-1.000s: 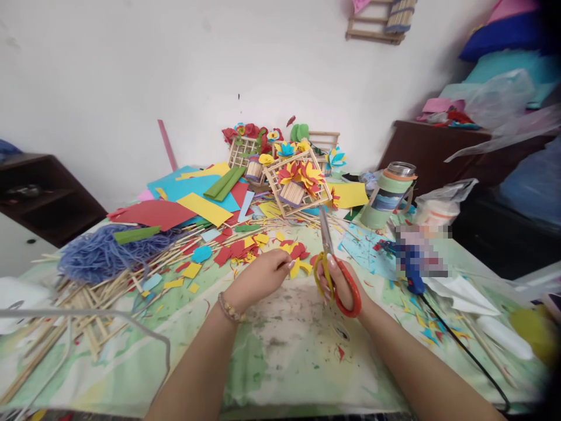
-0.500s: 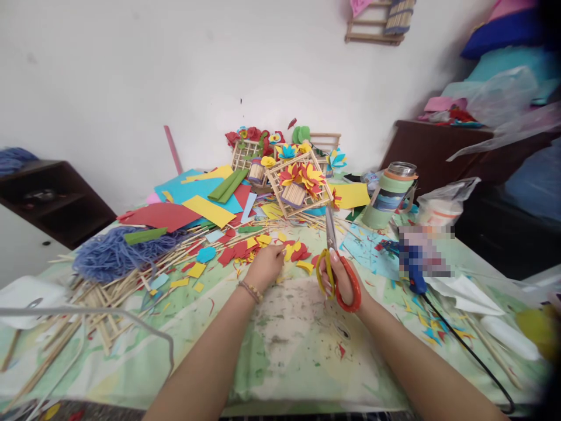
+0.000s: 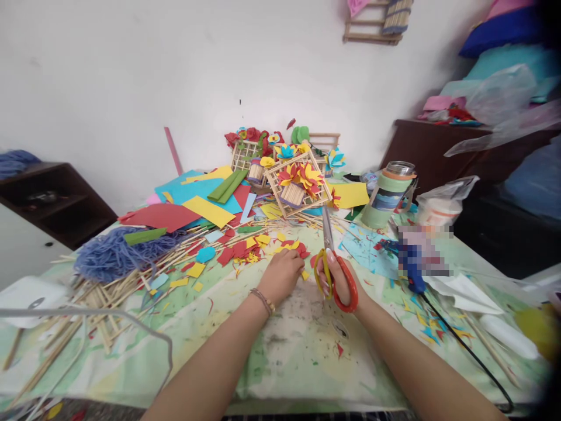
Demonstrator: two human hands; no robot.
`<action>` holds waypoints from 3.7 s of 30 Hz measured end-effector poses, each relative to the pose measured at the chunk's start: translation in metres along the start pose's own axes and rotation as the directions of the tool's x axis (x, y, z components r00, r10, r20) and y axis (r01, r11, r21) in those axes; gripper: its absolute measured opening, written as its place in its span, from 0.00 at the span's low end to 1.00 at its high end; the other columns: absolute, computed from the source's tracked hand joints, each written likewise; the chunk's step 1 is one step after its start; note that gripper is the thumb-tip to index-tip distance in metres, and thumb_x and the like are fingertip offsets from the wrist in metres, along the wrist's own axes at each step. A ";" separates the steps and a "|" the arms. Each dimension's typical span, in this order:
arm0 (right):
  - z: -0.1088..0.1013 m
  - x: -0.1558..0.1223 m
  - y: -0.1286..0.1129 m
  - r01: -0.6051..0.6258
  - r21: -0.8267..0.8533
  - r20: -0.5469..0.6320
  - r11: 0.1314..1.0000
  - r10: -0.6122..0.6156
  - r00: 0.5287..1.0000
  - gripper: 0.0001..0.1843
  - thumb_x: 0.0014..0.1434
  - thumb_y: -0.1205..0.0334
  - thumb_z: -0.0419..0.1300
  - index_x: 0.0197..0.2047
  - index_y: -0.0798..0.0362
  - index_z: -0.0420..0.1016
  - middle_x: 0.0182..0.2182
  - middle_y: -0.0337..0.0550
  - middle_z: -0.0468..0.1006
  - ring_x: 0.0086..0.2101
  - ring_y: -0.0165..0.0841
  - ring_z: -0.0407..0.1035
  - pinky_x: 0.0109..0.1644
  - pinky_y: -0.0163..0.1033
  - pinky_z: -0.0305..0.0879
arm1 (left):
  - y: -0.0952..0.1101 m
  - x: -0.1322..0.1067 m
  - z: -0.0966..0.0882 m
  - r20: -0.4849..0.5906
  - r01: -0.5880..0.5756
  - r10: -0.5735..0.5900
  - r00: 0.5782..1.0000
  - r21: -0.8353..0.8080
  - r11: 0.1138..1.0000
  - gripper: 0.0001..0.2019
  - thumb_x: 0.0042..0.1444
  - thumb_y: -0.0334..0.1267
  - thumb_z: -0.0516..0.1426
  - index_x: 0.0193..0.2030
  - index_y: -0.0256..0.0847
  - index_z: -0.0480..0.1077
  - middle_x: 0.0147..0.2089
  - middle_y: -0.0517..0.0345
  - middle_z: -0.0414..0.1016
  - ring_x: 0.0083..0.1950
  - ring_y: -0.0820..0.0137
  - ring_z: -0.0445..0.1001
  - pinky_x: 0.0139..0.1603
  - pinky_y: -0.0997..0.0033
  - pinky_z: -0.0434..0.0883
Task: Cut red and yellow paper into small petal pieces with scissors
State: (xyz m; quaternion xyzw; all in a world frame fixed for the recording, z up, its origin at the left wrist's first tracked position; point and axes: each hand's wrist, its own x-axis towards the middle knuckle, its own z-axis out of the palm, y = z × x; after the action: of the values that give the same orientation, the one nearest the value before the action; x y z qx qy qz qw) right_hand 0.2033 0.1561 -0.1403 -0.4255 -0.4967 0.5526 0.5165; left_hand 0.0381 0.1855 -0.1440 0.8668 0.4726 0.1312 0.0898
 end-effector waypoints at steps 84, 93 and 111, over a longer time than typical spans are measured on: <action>-0.010 0.013 0.023 0.256 0.047 0.237 0.965 -0.260 0.936 0.31 0.44 0.48 0.81 0.39 0.46 0.66 0.46 0.46 0.79 0.40 0.41 0.74 0.46 0.47 0.74 | -0.012 -0.022 -0.032 0.257 0.270 -0.112 0.960 -0.955 0.126 0.36 0.44 0.45 0.75 0.59 0.38 0.71 0.34 0.62 0.73 0.35 0.72 0.74 0.36 0.72 0.66; -0.003 0.012 0.024 0.313 0.096 0.208 0.945 -0.326 0.922 0.29 0.50 0.44 0.78 0.39 0.45 0.64 0.44 0.46 0.81 0.48 0.44 0.76 0.55 0.51 0.73 | -0.006 -0.023 -0.038 0.248 0.254 -0.100 0.964 -0.966 0.048 0.38 0.41 0.52 0.76 0.56 0.38 0.71 0.40 0.57 0.78 0.36 0.73 0.76 0.37 0.72 0.70; -0.007 0.011 0.016 0.148 -0.111 0.022 0.983 -0.147 0.989 0.28 0.48 0.40 0.76 0.35 0.48 0.66 0.27 0.35 0.69 0.27 0.33 0.64 0.29 0.37 0.62 | -0.004 -0.022 -0.032 0.260 0.284 -0.169 0.951 -0.949 0.140 0.32 0.43 0.40 0.75 0.54 0.37 0.72 0.34 0.59 0.79 0.35 0.69 0.79 0.38 0.68 0.73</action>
State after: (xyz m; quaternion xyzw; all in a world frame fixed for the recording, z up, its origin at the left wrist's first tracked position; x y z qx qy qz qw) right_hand 0.2066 0.1686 -0.1568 -0.4120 -0.5608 0.4870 0.5278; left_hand 0.0140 0.1696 -0.1182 0.5308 0.3985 0.3480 0.6620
